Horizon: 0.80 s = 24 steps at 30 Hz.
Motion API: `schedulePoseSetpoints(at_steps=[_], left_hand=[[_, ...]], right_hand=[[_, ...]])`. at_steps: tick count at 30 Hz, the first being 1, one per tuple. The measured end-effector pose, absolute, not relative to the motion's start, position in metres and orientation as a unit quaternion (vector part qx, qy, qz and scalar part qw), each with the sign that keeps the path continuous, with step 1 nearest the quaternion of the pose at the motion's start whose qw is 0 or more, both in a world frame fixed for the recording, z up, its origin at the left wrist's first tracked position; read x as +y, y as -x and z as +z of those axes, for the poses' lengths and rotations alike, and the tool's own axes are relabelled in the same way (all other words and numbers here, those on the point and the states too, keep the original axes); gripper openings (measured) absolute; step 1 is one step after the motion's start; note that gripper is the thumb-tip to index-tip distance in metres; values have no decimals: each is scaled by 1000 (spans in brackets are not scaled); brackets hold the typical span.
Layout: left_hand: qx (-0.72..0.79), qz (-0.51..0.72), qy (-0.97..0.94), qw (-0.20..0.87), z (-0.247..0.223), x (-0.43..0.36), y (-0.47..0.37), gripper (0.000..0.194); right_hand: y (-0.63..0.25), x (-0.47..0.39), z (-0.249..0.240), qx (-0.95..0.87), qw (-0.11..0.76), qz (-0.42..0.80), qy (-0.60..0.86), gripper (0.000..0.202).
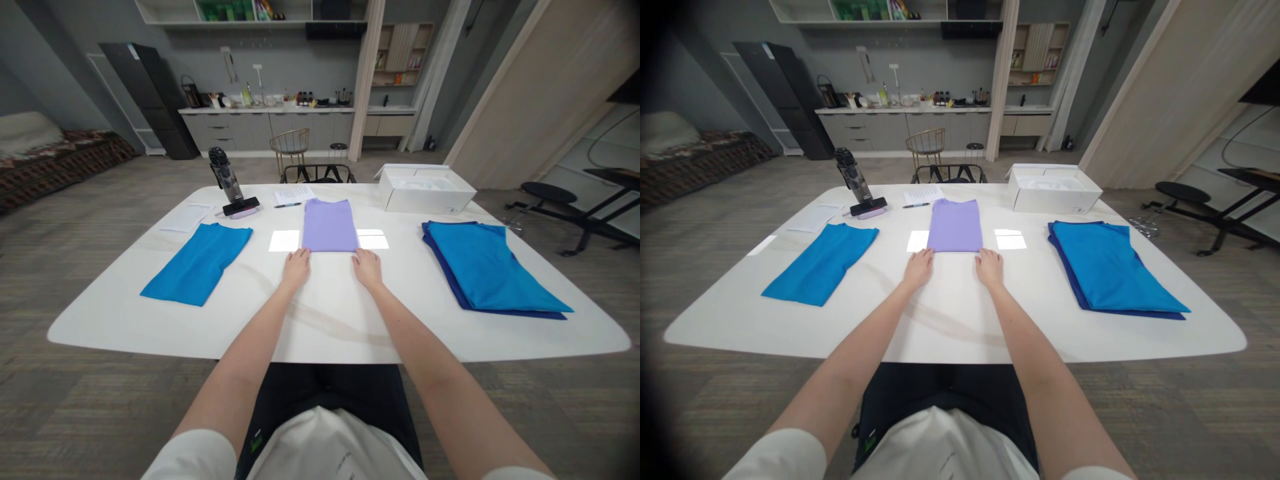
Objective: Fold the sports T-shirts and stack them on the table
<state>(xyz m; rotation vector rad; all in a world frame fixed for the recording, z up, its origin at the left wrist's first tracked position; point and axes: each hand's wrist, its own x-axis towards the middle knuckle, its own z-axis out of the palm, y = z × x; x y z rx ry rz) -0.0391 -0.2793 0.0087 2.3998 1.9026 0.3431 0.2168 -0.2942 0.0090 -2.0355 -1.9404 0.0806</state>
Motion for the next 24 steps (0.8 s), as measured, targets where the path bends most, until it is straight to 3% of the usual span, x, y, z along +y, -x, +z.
schedulePoseSetpoints(at_steps=[13,19,24], left_hand=[[576,52,-814,-61,22,-249,40,39],[524,49,-849,-47,23,-294,57,34],[513,60,-856,28,16,-362,76,34]], right_hand=[[-236,-261,6,-646,176,55,741,28],[-255,-301,2,-709,192,85,674,21],[-264,-365,9,-749,204,157,611,23]])
